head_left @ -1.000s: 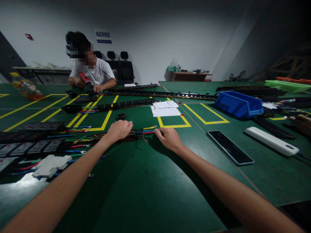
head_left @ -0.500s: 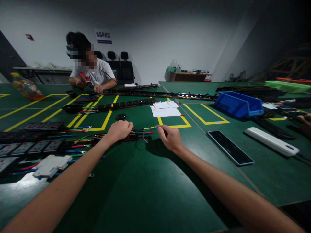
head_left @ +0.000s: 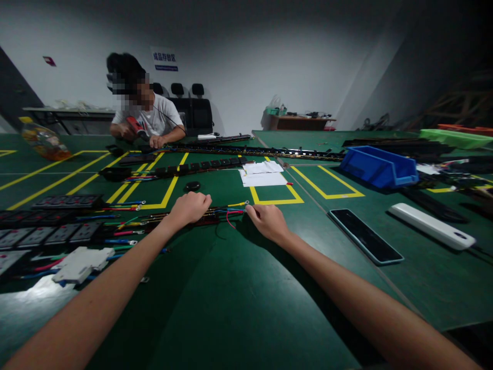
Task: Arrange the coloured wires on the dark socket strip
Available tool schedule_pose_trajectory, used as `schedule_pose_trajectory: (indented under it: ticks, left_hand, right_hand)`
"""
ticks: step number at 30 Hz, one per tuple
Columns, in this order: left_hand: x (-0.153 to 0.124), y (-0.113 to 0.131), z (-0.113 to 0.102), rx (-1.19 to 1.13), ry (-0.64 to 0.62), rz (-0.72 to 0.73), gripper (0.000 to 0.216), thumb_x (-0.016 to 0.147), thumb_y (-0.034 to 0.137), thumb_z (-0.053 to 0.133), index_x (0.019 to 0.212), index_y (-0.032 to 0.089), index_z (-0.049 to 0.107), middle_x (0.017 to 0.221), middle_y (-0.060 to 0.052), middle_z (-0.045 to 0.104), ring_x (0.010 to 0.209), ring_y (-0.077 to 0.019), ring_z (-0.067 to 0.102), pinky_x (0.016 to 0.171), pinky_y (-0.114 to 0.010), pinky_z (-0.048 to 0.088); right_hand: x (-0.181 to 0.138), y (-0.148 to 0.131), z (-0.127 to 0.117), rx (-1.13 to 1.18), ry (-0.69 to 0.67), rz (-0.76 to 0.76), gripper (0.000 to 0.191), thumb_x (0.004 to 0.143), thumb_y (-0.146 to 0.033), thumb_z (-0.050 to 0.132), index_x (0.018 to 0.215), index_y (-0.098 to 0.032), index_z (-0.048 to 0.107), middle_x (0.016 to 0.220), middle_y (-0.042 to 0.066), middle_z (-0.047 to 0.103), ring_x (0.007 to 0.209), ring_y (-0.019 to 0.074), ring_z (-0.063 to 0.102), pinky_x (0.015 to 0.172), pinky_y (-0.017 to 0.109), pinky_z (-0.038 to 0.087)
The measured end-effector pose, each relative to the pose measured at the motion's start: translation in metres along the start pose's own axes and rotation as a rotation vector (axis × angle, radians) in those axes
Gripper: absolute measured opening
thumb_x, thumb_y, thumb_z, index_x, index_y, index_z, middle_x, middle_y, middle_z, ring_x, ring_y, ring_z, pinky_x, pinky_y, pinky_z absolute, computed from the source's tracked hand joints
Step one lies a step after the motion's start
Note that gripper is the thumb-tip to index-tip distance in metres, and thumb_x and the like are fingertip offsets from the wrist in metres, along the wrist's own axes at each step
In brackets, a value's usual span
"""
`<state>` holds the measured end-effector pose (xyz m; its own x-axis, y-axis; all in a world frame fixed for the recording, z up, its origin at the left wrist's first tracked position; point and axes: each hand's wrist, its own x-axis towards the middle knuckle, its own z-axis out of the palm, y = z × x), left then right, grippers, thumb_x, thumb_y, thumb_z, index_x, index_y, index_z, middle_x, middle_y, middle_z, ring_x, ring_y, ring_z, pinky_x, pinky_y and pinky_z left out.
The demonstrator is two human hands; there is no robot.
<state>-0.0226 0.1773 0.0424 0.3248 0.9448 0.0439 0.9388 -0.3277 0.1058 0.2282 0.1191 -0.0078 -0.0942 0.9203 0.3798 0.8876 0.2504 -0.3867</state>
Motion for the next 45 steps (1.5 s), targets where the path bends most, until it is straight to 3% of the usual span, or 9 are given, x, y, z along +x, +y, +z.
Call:
schedule_pose_trajectory:
  ticks: [8, 13, 23, 30, 37, 45]
  left_hand:
    - [0.001, -0.001, 0.002, 0.002, 0.010, 0.013, 0.064, 0.100, 0.048, 0.021, 0.075, 0.016, 0.070, 0.082, -0.016, 0.072, 0.074, -0.0281, 0.069, 0.075, -0.041, 0.051]
    - [0.002, 0.000, 0.002, 0.016, 0.017, 0.001, 0.064, 0.100, 0.047, 0.021, 0.077, 0.015, 0.072, 0.085, -0.017, 0.073, 0.077, -0.0299, 0.070, 0.076, -0.043, 0.051]
    - [0.002, -0.002, 0.003, 0.007, 0.017, 0.011, 0.065, 0.100, 0.048, 0.021, 0.075, 0.016, 0.071, 0.082, -0.015, 0.073, 0.073, -0.0265, 0.069, 0.074, -0.039, 0.051]
    - [0.001, -0.001, 0.002, 0.014, 0.022, 0.009, 0.065, 0.100, 0.049, 0.021, 0.074, 0.016, 0.070, 0.081, -0.015, 0.073, 0.073, -0.0258, 0.068, 0.073, -0.038, 0.051]
    - [0.002, -0.004, 0.004, -0.009, 0.031, 0.028, 0.064, 0.101, 0.047, 0.023, 0.073, 0.016, 0.071, 0.078, -0.014, 0.072, 0.070, -0.0246, 0.067, 0.072, -0.038, 0.051]
    - [0.003, -0.004, 0.006, 0.028, 0.030, 0.003, 0.066, 0.100, 0.049, 0.021, 0.081, 0.016, 0.075, 0.091, -0.019, 0.075, 0.084, -0.0302, 0.072, 0.080, -0.042, 0.052]
  right_hand:
    - [0.002, 0.006, 0.002, 0.149, 0.084, 0.054, 0.043, 0.101, -0.042, 0.044, 0.075, -0.020, 0.070, 0.067, 0.004, 0.068, 0.059, 0.0158, 0.057, 0.058, 0.028, 0.028]
    - [0.007, 0.009, 0.003, 0.166, 0.028, 0.078, 0.036, 0.098, -0.040, 0.050, 0.077, -0.021, 0.073, 0.073, 0.004, 0.072, 0.065, 0.0172, 0.059, 0.059, 0.028, 0.029]
    - [0.006, 0.013, 0.011, 0.165, 0.127, -0.064, 0.022, 0.100, -0.031, 0.050, 0.088, -0.022, 0.066, 0.091, 0.006, 0.071, 0.082, 0.0200, 0.062, 0.069, 0.029, 0.038]
    - [0.007, 0.011, 0.007, 0.158, 0.023, 0.012, 0.031, 0.102, -0.036, 0.048, 0.079, -0.021, 0.064, 0.080, 0.004, 0.069, 0.071, 0.0178, 0.058, 0.063, 0.029, 0.032]
    - [0.006, 0.012, 0.006, 0.266, 0.128, 0.004, 0.025, 0.099, -0.030, 0.047, 0.109, -0.020, 0.068, 0.095, 0.006, 0.069, 0.083, 0.0193, 0.062, 0.073, 0.029, 0.043]
    - [0.008, 0.015, 0.008, 0.240, 0.043, 0.001, 0.031, 0.101, -0.027, 0.044, 0.098, -0.020, 0.075, 0.098, 0.007, 0.071, 0.091, 0.0192, 0.064, 0.082, 0.029, 0.045]
